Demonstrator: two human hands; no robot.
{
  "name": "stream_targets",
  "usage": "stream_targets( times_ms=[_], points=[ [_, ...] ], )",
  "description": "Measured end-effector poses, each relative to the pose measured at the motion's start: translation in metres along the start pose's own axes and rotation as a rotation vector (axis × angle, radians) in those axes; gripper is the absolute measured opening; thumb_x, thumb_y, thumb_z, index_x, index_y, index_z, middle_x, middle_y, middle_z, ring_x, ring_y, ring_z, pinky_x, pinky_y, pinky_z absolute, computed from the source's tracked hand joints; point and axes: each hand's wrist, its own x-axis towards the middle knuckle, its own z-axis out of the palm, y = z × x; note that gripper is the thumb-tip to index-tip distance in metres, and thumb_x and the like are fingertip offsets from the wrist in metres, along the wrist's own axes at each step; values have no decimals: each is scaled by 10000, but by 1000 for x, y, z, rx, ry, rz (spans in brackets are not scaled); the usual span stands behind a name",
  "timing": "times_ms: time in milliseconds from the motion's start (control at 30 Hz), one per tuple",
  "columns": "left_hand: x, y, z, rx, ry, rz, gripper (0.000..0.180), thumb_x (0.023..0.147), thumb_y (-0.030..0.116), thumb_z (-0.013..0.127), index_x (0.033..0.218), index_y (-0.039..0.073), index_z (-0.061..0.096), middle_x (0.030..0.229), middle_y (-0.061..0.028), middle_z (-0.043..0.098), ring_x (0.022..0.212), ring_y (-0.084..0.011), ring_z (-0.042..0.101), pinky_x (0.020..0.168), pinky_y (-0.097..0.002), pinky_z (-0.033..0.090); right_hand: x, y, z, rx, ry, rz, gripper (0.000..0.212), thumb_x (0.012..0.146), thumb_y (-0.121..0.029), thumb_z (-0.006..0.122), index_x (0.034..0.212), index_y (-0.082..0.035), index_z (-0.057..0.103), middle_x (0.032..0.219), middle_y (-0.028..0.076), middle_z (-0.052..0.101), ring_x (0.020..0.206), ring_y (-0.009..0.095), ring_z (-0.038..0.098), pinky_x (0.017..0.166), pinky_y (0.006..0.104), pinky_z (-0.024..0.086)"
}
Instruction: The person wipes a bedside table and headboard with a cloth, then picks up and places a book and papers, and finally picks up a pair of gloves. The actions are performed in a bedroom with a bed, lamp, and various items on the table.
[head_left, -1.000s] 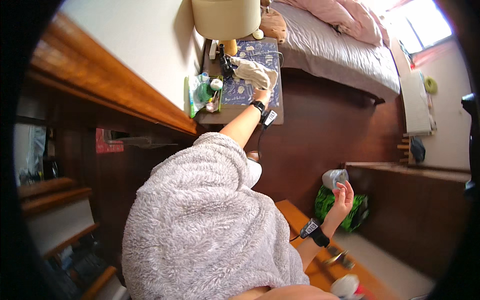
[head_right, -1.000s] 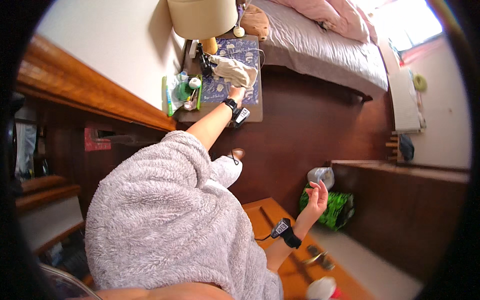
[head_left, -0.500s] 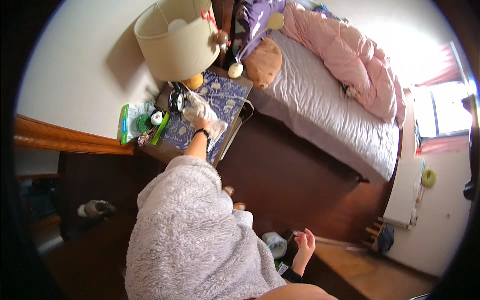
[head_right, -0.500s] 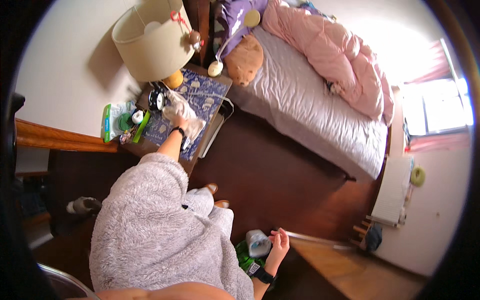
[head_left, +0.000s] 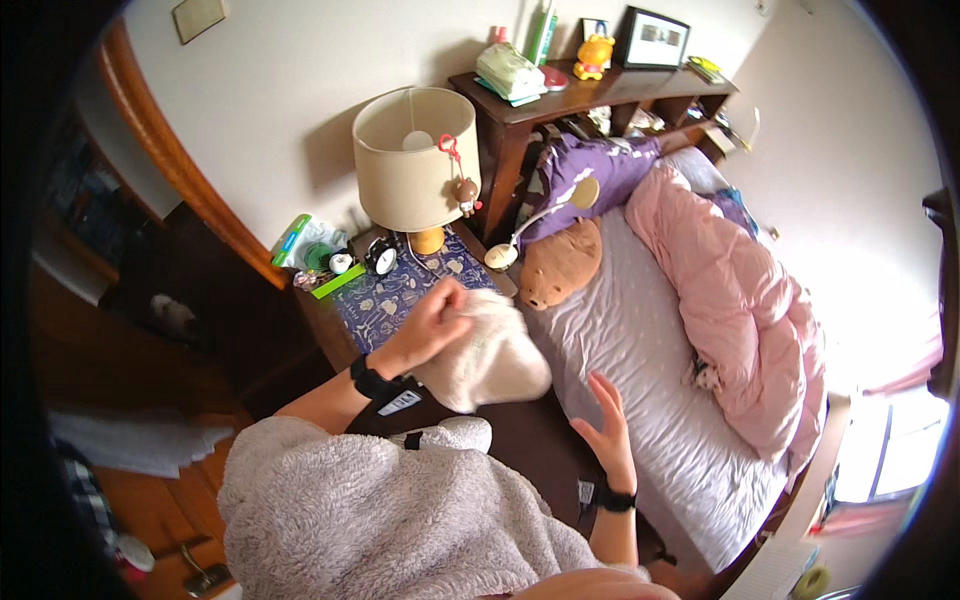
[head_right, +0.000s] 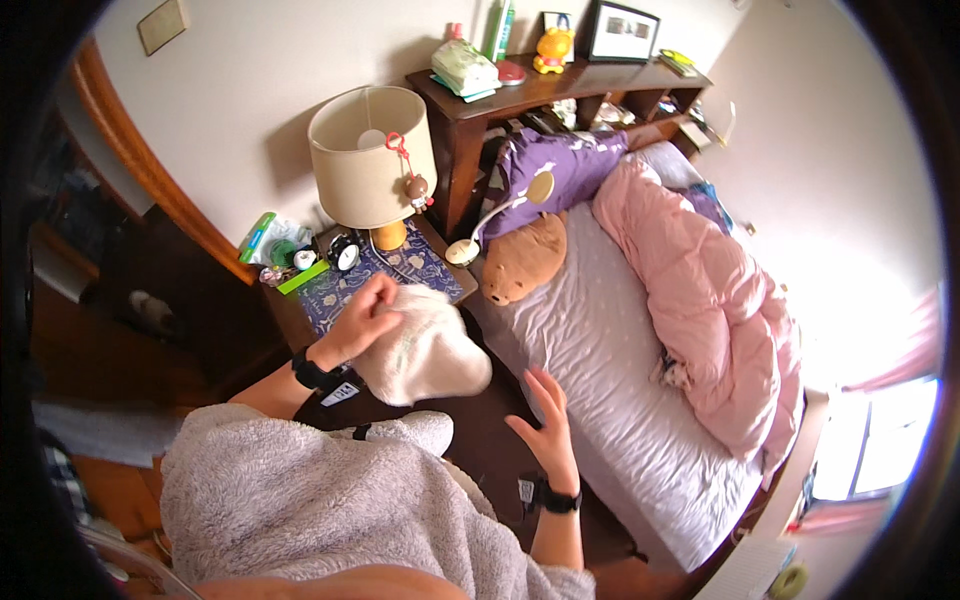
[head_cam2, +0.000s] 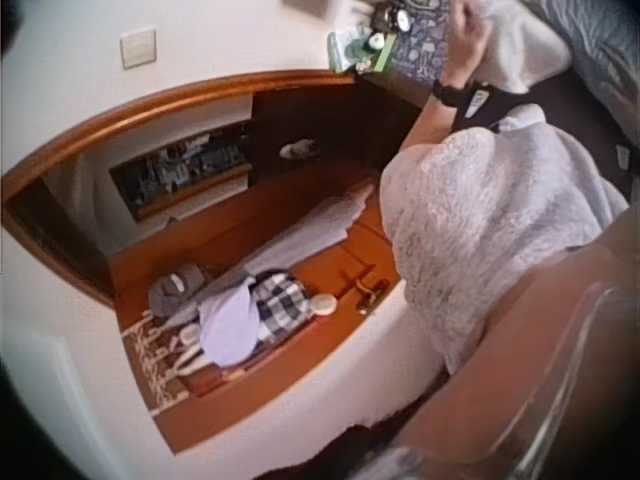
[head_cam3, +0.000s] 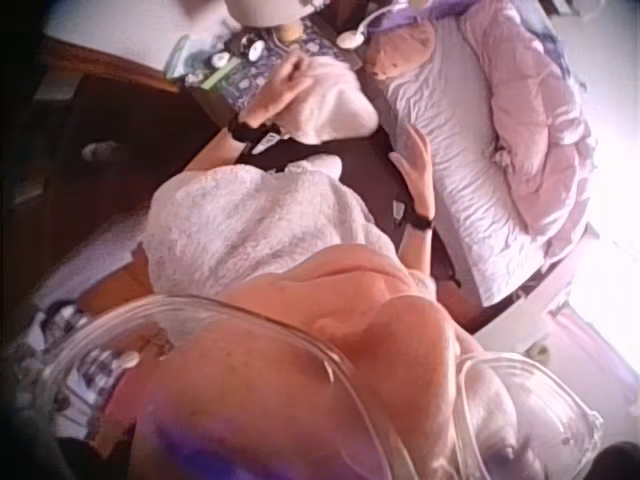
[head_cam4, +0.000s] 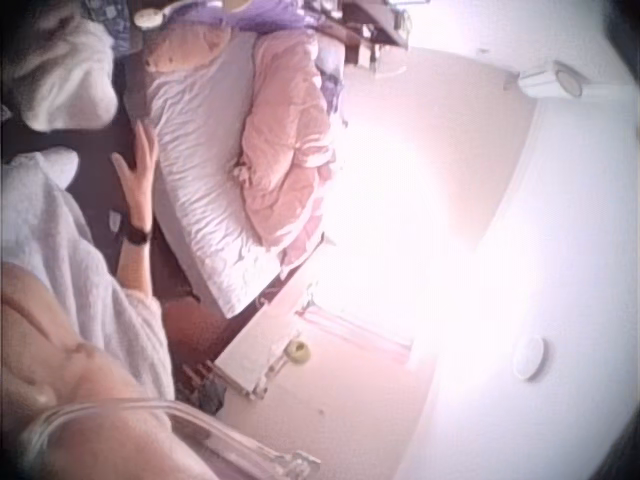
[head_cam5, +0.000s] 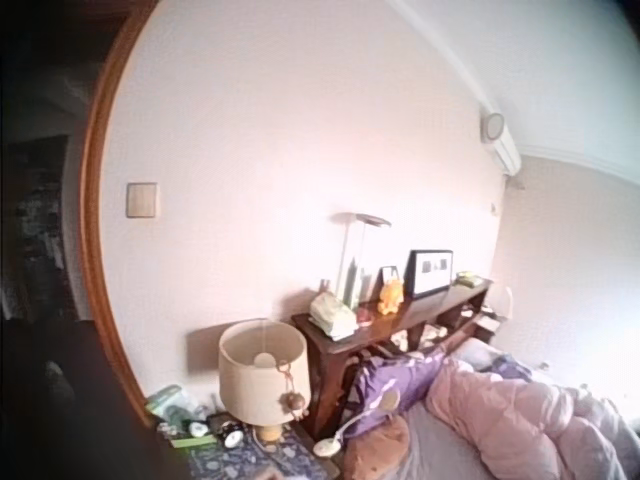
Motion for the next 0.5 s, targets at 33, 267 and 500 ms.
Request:
stream_targets(
  times_ms=[33, 267, 500],
  points=[
    [12, 20, 15, -43, -6, -2, 242, 852, 69, 612, 910, 103, 379, 887, 22, 355, 812, -87, 363, 718, -231, 349, 31, -1, -3, 50, -74, -160, 860, 757, -305, 836, 1469, -63, 418, 1538, 162, 336, 1434, 320, 292, 1166, 410, 259],
    [133, 29, 119, -437, -75, 3, 272, 904, 5, 649, 1128, 74, 510, 1070, -25, 506, 992, -111, 534, 863, -251, 450, 156, 23, -30, 1031, -239, 99, 858, 764, -407, 830, 1396, -11, 404, 1261, 84, 565, 1141, 189, 574, 950, 337, 496],
    [275, -2, 145, 297, 201, 462, 445, 855, 91, 689, 1285, 71, 576, 1266, -117, 572, 1156, -285, 531, 985, -378, 435, 252, 79, -142, 1005, 341, 304, 386, 904, -248, 615, 1213, -26, 547, 1048, 81, 642, 867, 190, 650, 742, 319, 552]
  ],
)
